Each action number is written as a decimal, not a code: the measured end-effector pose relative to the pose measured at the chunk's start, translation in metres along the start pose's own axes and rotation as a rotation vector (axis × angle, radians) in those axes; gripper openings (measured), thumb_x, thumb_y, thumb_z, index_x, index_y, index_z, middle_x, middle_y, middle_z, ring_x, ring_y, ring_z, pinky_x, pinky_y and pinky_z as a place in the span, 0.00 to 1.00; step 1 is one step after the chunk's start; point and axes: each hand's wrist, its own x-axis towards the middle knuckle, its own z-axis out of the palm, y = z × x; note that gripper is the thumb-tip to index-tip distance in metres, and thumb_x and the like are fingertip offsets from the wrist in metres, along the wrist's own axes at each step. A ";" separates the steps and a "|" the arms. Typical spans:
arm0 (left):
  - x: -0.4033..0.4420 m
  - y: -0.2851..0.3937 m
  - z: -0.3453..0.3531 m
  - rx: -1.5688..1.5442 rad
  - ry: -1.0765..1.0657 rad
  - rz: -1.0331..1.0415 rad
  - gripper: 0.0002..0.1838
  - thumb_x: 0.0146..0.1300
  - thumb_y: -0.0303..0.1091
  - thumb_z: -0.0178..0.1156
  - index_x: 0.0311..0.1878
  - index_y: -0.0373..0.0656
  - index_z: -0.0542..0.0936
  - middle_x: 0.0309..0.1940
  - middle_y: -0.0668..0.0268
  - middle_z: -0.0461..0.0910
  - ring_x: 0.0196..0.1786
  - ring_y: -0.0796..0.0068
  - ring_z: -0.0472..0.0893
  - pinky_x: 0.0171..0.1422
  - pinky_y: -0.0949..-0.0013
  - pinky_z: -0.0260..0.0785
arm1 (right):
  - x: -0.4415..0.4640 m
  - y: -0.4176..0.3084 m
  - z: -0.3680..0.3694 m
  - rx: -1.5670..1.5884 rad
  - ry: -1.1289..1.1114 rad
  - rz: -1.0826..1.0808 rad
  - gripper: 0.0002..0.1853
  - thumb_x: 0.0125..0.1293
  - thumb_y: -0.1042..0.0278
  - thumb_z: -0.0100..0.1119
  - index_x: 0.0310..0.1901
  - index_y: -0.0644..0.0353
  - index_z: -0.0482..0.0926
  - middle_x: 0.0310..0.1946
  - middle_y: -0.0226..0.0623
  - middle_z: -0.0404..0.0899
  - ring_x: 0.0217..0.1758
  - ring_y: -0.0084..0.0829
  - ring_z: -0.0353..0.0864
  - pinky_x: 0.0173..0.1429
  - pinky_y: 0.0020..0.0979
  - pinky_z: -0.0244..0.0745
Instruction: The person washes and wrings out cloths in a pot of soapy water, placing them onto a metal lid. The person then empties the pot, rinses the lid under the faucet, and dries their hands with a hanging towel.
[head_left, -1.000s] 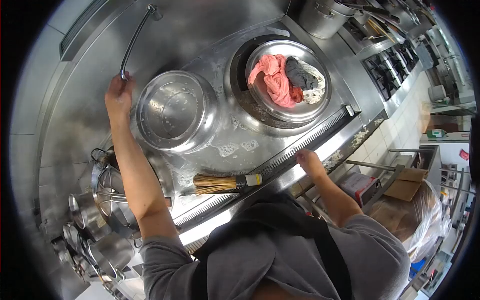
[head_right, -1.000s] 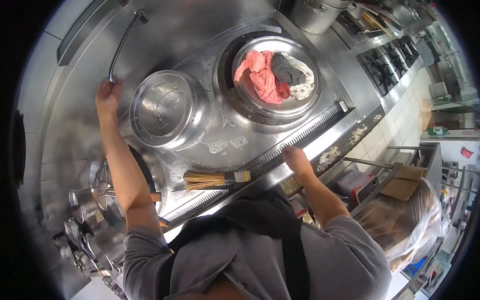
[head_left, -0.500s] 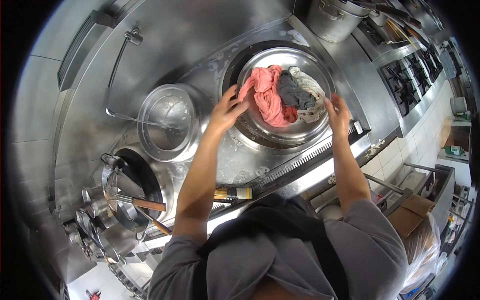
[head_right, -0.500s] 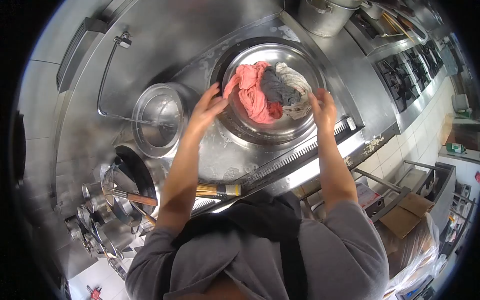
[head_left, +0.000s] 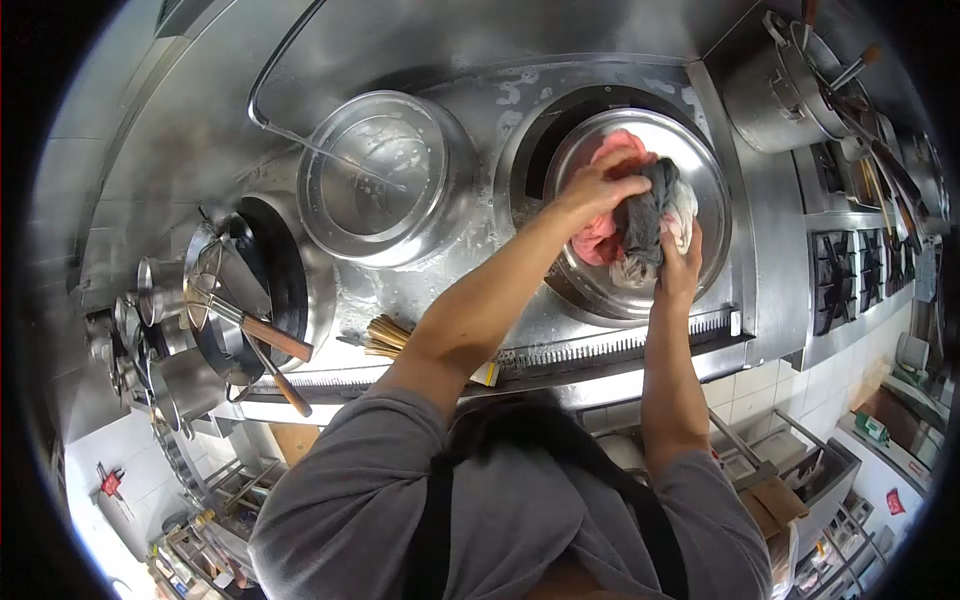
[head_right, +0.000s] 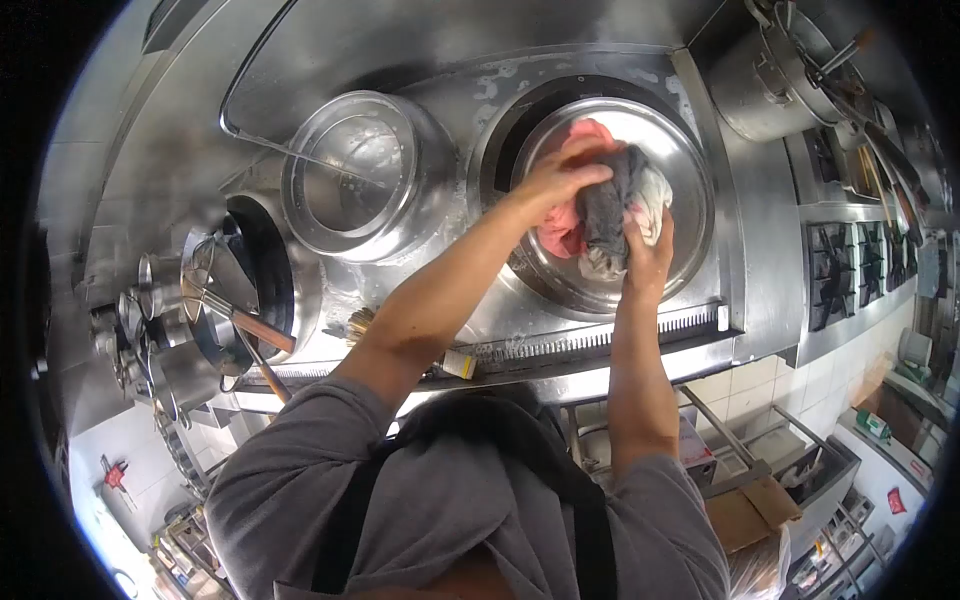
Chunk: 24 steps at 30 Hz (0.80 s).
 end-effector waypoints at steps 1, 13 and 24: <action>-0.018 0.033 -0.007 0.094 0.031 -0.015 0.25 0.57 0.30 0.65 0.60 0.46 0.76 0.59 0.64 0.75 0.62 0.71 0.72 0.68 0.70 0.60 | -0.006 -0.014 0.018 -0.052 -0.034 -0.029 0.36 0.57 0.69 0.70 0.64 0.70 0.64 0.53 0.46 0.74 0.53 0.33 0.75 0.59 0.32 0.70; -0.163 0.140 -0.273 -0.102 0.573 0.464 0.13 0.58 0.18 0.59 0.48 0.33 0.78 0.53 0.51 0.78 0.53 0.63 0.79 0.61 0.63 0.71 | -0.082 -0.019 0.261 -0.634 -0.655 -0.423 0.36 0.54 0.53 0.71 0.62 0.61 0.71 0.61 0.47 0.72 0.58 0.39 0.76 0.55 0.32 0.75; -0.141 0.143 -0.348 1.102 0.393 0.100 0.13 0.56 0.36 0.64 0.42 0.40 0.84 0.38 0.63 0.86 0.42 0.74 0.83 0.47 0.70 0.74 | -0.188 0.021 0.054 -1.139 -0.525 0.172 0.18 0.61 0.58 0.64 0.47 0.62 0.81 0.32 0.44 0.85 0.34 0.32 0.86 0.37 0.32 0.77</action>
